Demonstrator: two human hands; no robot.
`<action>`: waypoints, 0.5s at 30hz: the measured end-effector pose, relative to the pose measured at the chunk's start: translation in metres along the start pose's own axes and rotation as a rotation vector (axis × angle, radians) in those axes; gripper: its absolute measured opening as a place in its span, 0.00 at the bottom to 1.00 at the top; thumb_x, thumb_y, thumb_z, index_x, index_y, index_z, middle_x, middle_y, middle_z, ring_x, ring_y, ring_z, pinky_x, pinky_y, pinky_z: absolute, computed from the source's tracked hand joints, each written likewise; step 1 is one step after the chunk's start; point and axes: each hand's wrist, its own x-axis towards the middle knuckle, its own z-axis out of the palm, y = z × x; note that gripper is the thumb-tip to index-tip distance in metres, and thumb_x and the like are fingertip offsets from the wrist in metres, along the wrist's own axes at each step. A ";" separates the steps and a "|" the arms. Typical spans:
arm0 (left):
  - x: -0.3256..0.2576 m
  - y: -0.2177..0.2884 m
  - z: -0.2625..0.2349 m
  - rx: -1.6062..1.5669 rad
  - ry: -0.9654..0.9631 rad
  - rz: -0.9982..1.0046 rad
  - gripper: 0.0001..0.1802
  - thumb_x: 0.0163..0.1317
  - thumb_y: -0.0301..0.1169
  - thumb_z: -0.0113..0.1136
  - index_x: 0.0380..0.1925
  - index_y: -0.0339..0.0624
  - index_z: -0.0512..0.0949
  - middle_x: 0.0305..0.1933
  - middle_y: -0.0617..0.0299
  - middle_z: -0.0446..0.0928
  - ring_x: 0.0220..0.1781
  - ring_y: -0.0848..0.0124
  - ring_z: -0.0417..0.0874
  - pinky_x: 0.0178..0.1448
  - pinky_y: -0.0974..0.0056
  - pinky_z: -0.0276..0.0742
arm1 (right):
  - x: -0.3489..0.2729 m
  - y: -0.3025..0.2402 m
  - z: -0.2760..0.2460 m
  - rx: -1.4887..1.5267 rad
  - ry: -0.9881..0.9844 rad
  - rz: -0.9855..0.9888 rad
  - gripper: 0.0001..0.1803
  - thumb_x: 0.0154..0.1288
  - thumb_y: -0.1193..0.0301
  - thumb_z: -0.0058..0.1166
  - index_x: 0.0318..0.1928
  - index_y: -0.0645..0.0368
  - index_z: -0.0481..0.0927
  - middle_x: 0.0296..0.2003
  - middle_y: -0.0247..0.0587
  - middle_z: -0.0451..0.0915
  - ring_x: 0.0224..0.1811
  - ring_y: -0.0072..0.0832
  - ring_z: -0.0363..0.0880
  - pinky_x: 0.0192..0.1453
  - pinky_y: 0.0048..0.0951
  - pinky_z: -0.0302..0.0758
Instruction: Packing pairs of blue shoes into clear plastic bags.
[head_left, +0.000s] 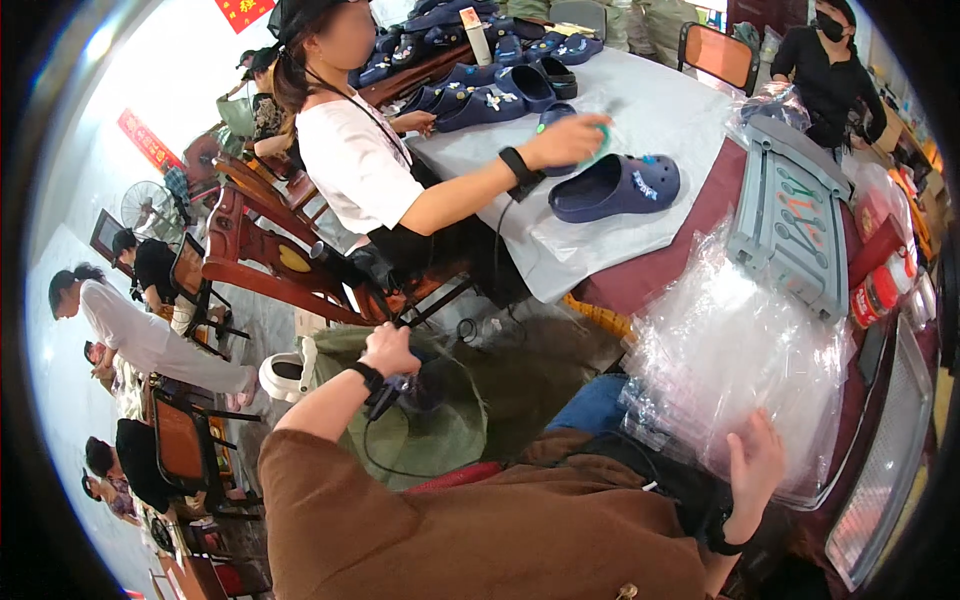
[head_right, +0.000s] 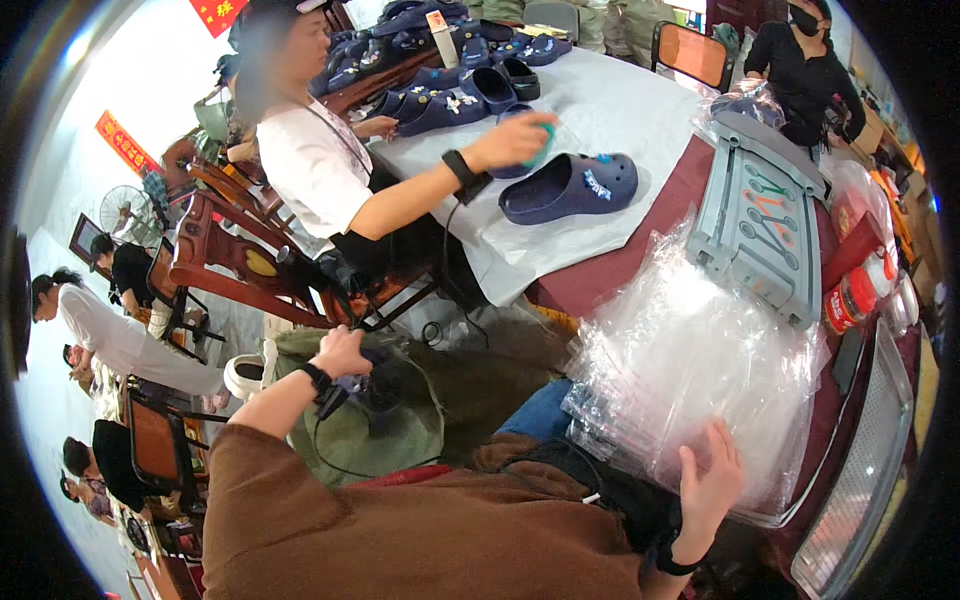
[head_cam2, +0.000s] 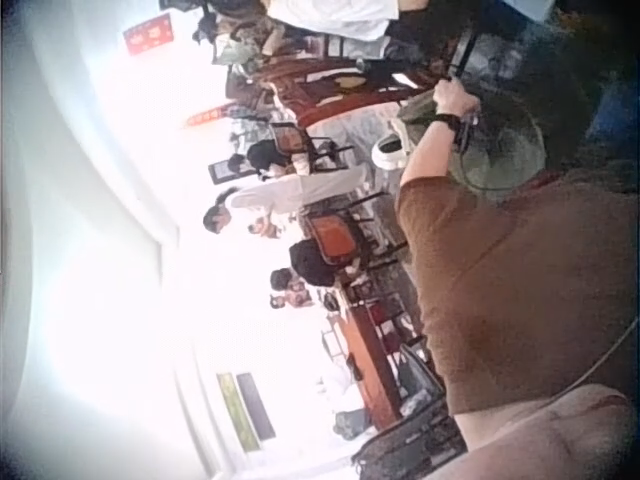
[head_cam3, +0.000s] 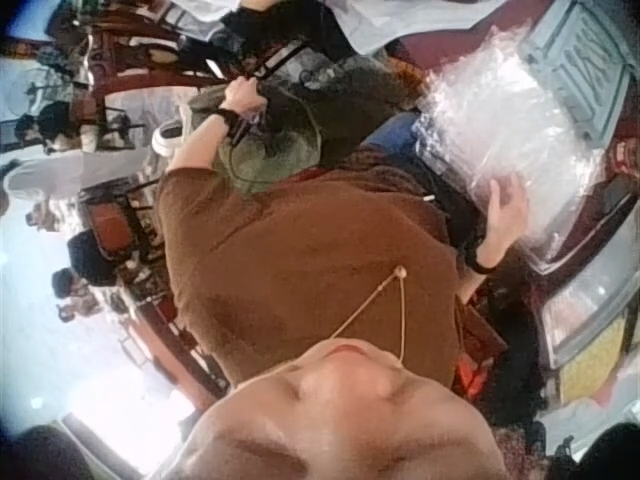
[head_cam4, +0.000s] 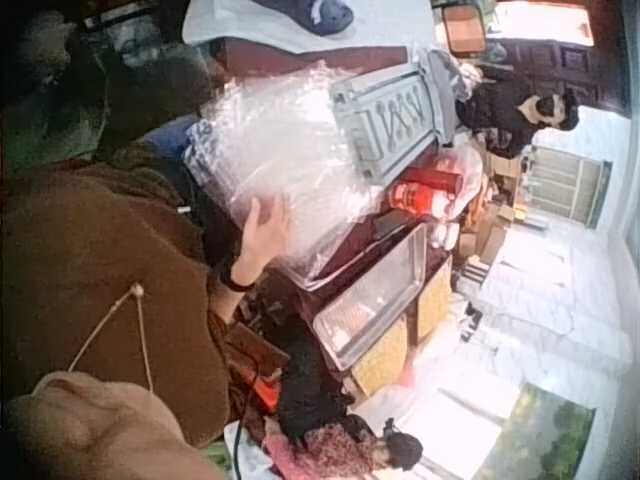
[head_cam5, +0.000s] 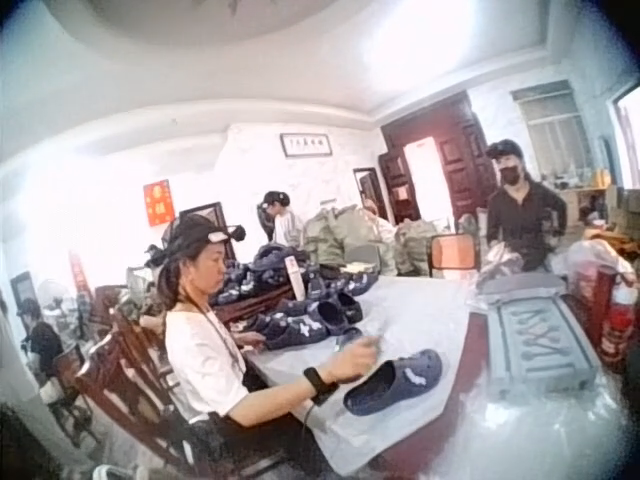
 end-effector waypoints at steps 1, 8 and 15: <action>0.010 0.009 0.012 -0.074 0.056 0.014 0.43 0.40 0.50 0.72 0.59 0.41 0.78 0.56 0.37 0.77 0.60 0.41 0.79 0.61 0.44 0.80 | -0.001 0.001 -0.003 -0.008 0.006 0.007 0.25 0.61 0.68 0.67 0.58 0.61 0.82 0.63 0.51 0.80 0.61 0.52 0.79 0.66 0.45 0.74; 0.063 -0.025 0.141 -0.805 0.122 -0.306 0.46 0.50 0.52 0.68 0.68 0.40 0.72 0.61 0.35 0.75 0.65 0.38 0.76 0.71 0.49 0.72 | 0.005 -0.001 -0.005 0.067 -0.001 0.016 0.24 0.60 0.69 0.67 0.57 0.61 0.82 0.61 0.51 0.82 0.60 0.51 0.80 0.65 0.43 0.75; 0.032 0.030 0.135 -0.371 -0.320 -0.375 0.47 0.53 0.51 0.69 0.70 0.39 0.68 0.73 0.41 0.65 0.75 0.43 0.67 0.72 0.47 0.72 | 0.004 -0.014 0.000 -0.022 0.031 0.081 0.24 0.59 0.71 0.67 0.57 0.61 0.83 0.61 0.50 0.82 0.60 0.49 0.81 0.65 0.42 0.76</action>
